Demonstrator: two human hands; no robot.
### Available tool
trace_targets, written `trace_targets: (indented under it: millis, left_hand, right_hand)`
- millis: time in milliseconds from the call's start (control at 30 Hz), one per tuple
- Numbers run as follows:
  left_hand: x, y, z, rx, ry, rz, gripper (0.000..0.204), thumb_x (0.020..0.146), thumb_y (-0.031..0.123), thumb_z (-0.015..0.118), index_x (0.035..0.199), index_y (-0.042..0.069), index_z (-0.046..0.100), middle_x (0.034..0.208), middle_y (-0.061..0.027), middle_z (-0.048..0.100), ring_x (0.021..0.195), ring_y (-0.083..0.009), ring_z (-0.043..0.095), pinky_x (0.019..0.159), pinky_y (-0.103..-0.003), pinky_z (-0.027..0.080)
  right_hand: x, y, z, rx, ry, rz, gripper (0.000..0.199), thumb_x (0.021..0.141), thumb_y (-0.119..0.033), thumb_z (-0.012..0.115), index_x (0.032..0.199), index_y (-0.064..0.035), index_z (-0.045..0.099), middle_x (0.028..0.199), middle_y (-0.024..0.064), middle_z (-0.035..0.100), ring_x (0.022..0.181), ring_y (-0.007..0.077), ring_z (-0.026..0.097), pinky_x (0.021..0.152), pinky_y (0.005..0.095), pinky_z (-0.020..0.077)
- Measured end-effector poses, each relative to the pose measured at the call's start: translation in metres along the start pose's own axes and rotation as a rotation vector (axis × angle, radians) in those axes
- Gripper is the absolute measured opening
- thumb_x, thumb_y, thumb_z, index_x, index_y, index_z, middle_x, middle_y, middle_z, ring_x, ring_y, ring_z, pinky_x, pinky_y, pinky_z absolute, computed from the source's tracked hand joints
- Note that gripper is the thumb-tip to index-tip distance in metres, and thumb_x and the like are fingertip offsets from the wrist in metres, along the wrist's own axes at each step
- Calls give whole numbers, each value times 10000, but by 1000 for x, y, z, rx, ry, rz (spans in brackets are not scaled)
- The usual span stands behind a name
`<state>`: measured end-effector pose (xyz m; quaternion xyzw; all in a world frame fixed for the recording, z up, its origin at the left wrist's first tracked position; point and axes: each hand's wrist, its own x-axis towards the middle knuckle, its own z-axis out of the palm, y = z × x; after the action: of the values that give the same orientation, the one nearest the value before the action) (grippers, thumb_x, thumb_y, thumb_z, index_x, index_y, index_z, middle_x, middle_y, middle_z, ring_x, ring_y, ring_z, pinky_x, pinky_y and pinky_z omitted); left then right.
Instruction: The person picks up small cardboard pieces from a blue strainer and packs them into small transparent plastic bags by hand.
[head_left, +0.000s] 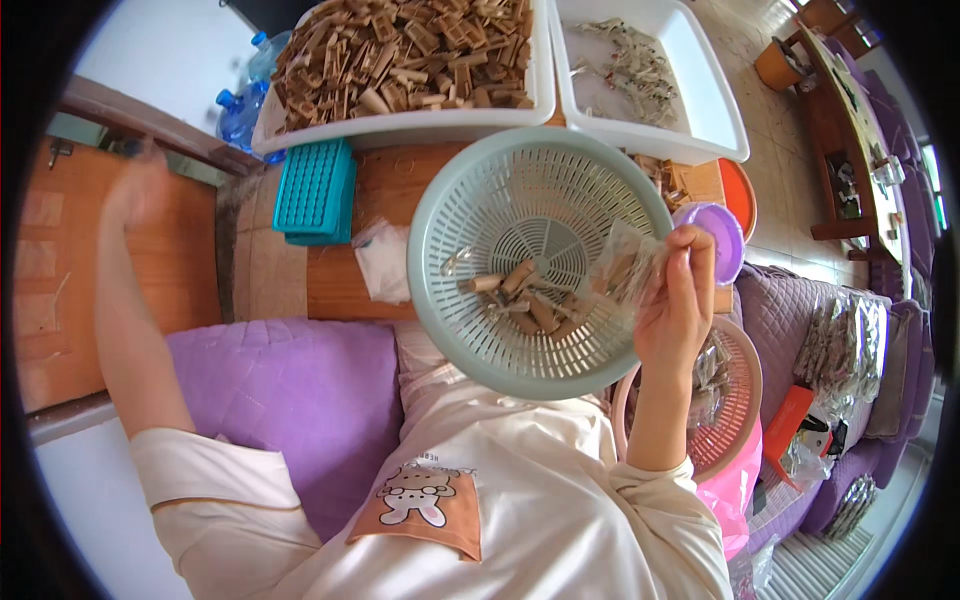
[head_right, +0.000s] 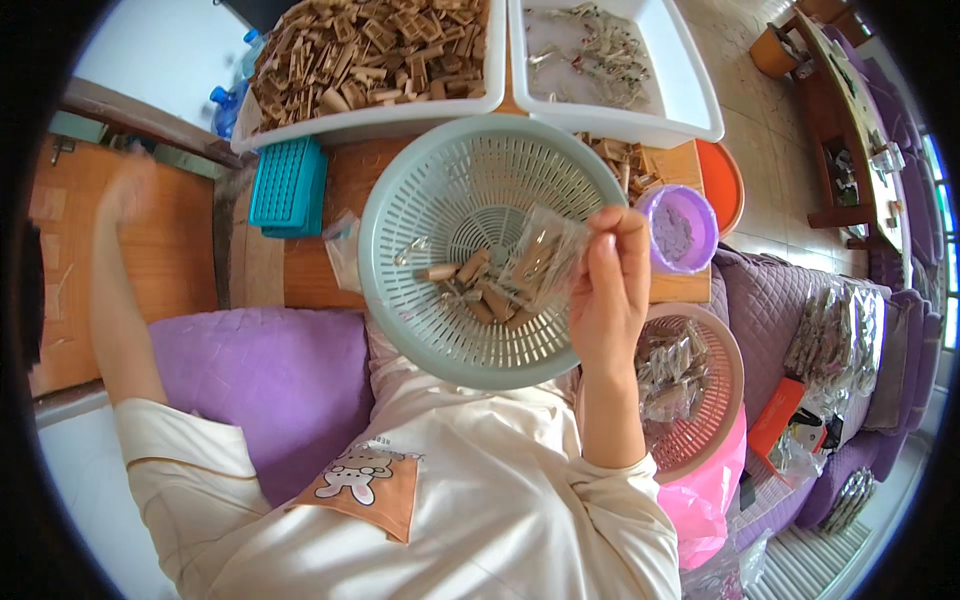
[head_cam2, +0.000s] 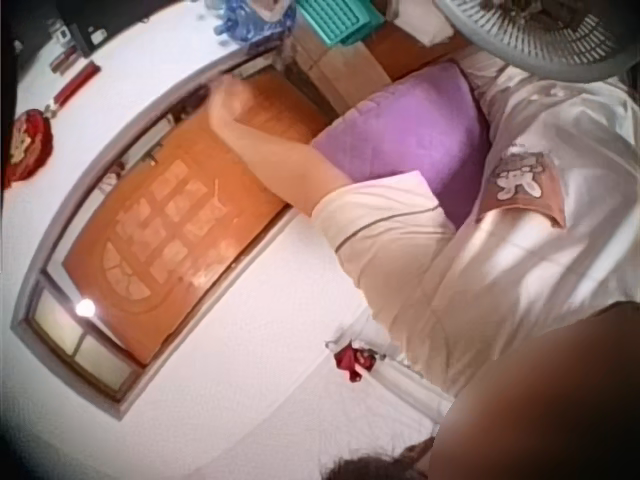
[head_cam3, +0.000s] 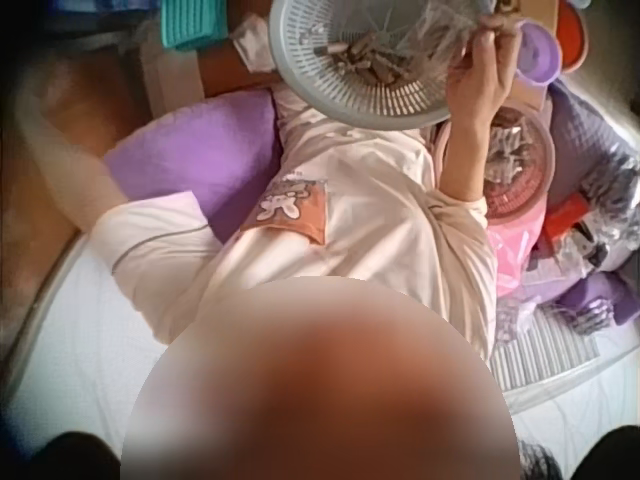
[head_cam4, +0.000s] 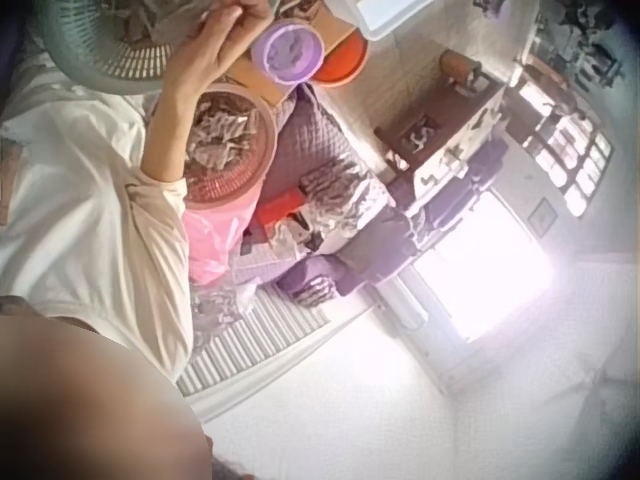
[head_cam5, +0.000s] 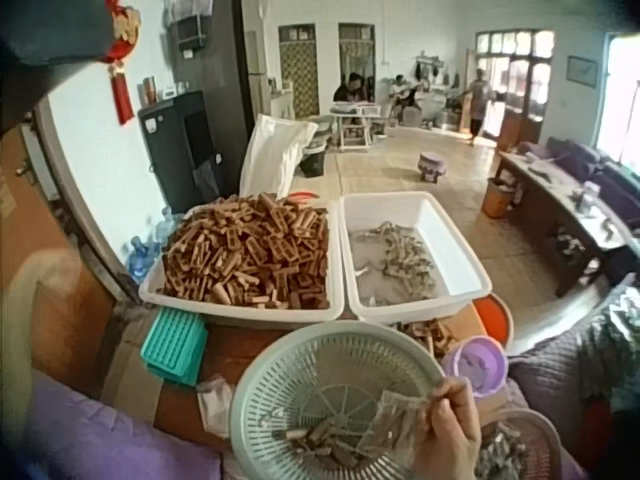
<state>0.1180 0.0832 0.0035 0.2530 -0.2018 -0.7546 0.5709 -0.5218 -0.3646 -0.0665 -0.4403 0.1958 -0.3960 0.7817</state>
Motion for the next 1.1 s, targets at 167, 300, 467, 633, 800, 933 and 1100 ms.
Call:
trace_targets:
  millis: [167,300,467,633,800,933,1100]
  left_hand:
    - [212,-76,84,1116,1037,-642,322,828,270,511,1041,29,518,835,-63,578,676,-139,533,549,-250,447]
    - [301,-126,183,1614,998,-441,403,730,159,625,1071,-6,486,707,-63,585,504,-111,537,457,-224,430]
    - [414,-202,261,1534,424,-266,644,624,169,706,1191,57,424,1051,-177,568,724,-168,610,657,-283,479]
    - [430,-260,280,1357,144,-159,387,784,385,594,913,22,560,754,-83,609,646,-138,585,602,-265,462]
    - [428,-238,266,1491,27,-165,136,818,149,526,780,20,552,643,-66,556,562,-132,529,524,-280,409]
    - [325,-127,161,1013,226,-321,225,754,121,613,944,16,553,766,-48,560,668,-67,516,516,-191,422]
    - [175,-91,78,1825,1309,-914,440,753,153,589,1158,78,434,922,-121,589,807,-245,585,657,-380,484]
  right_hand:
    - [-1,1,-4,-179,13,-103,106,873,-51,438,978,-46,420,764,-47,386,596,9,329,514,144,269]
    - [-3,7,7,-128,-107,-167,112,856,-38,479,953,-37,423,743,-30,419,593,19,349,517,153,276]
    - [-11,9,7,-89,-113,-176,91,866,-58,474,941,-29,431,741,-13,431,577,29,366,513,159,293]
    - [-18,7,16,-41,-230,-171,88,869,-67,474,934,-22,435,777,17,455,571,37,365,504,163,299]
    - [-23,2,-1,-69,-90,-212,133,831,-122,533,898,-37,455,805,26,480,631,64,383,601,208,336]
    - [-51,-37,-78,-332,163,-219,94,775,-108,516,809,-35,467,750,9,441,704,76,416,656,214,348]
    - [-84,-75,-169,-764,268,152,65,744,-42,491,806,-21,489,677,-22,410,580,87,395,564,240,354]
